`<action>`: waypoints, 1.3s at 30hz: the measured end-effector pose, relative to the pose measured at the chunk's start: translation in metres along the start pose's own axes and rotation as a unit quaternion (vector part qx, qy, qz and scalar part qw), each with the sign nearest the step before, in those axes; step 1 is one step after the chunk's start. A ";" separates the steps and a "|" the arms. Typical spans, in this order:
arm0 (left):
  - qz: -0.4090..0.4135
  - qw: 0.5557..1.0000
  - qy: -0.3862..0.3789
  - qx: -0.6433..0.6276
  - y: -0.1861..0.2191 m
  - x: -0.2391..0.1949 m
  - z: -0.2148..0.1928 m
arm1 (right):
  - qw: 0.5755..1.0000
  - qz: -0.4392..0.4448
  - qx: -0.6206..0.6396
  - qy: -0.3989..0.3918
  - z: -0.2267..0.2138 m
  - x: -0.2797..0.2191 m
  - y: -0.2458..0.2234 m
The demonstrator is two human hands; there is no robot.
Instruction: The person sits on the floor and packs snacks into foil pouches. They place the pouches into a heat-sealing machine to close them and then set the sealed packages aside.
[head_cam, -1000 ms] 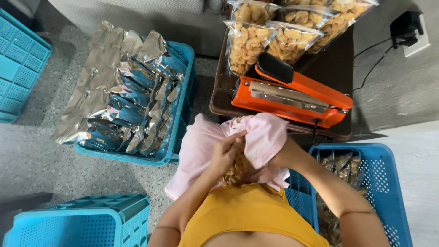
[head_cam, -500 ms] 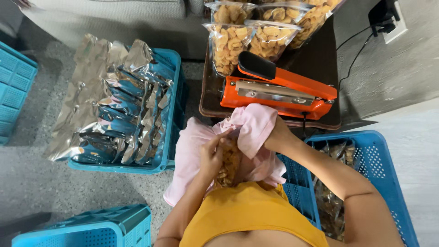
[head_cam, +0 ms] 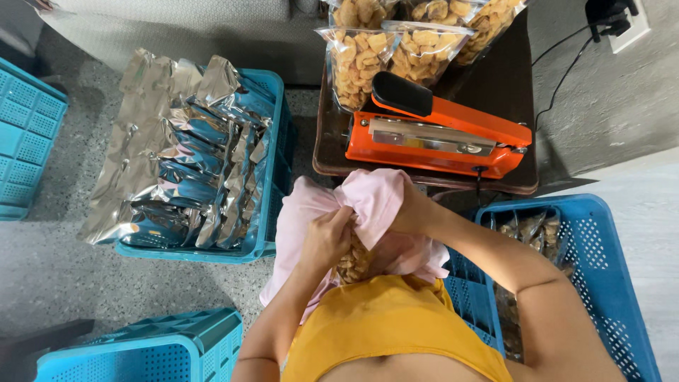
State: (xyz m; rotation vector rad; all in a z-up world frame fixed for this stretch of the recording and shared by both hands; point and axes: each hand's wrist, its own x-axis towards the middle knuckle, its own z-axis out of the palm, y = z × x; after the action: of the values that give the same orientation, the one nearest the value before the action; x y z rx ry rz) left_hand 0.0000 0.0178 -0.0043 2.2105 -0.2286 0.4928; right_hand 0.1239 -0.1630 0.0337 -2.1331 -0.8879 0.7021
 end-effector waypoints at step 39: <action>-0.140 0.950 0.231 -0.154 0.031 0.080 -0.032 | 0.877 -0.035 0.321 0.356 0.066 -0.032 -0.008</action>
State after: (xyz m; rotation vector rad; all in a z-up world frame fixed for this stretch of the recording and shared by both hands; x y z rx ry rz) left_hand 0.0535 0.0230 0.0695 1.7297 0.2428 0.7424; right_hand 0.0557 -0.1567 0.0074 -1.5417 -0.2583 0.0943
